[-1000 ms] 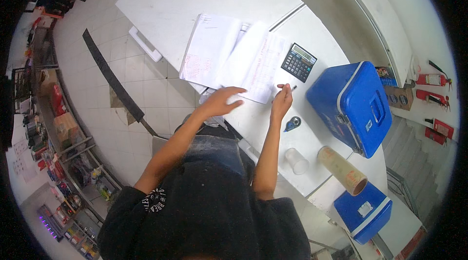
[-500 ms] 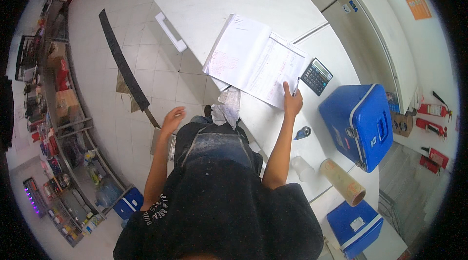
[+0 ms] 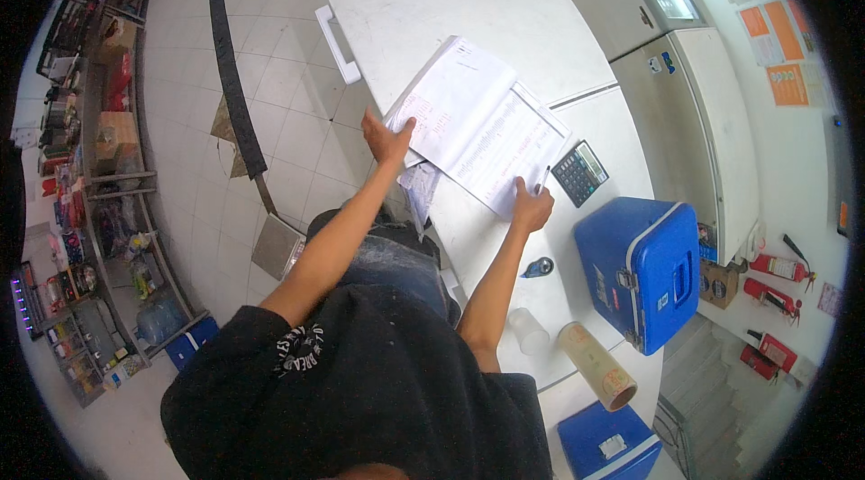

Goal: The person sits on the floor, opens a plastic bag containing dark items, and separates them into smaller portions. They write in a notebook, use a calculator, and place items into a plastic bag. The person moves around the room to retrieve and place items.

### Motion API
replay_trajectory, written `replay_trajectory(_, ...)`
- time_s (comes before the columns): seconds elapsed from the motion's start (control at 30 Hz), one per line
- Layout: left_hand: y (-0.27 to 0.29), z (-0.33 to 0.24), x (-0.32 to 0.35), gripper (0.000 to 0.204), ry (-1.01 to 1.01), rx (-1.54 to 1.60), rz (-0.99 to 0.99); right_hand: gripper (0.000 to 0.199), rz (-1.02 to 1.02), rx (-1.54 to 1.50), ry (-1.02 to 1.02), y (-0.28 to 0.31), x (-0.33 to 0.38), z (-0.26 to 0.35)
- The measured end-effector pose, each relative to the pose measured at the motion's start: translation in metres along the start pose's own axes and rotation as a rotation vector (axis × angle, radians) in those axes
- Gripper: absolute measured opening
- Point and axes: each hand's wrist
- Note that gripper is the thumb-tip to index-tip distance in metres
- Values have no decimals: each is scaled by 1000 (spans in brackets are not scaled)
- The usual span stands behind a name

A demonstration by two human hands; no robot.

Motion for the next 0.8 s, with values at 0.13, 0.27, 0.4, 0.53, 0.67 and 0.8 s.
replay_trajectory(0.13,23,-8,-30,107,-45,-105,384,62,93,-24,-33,3,-7,3)
replay_trajectory(0.27,21,-7,-49,90,13,-71,631,61,159,18,-60,4,-12,7)
replay_trajectory(0.4,3,20,-66,78,41,251,662,54,304,-257,96,-17,-26,-5)
replay_trajectory(0.53,23,-1,-62,71,-62,760,632,61,452,-543,272,-31,-59,-22)
replay_trajectory(0.67,83,-3,-33,54,-395,616,307,64,756,-724,167,11,5,27)
replay_trajectory(0.8,221,-14,-27,43,-175,906,346,70,903,-681,333,70,65,82)
Point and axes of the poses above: each hand's wrist, its own x-axis away from the middle knuckle, its own y-axis out of the back of the hand, z = x × y, and after that the axes turned 11 degrees about -y, right-handed
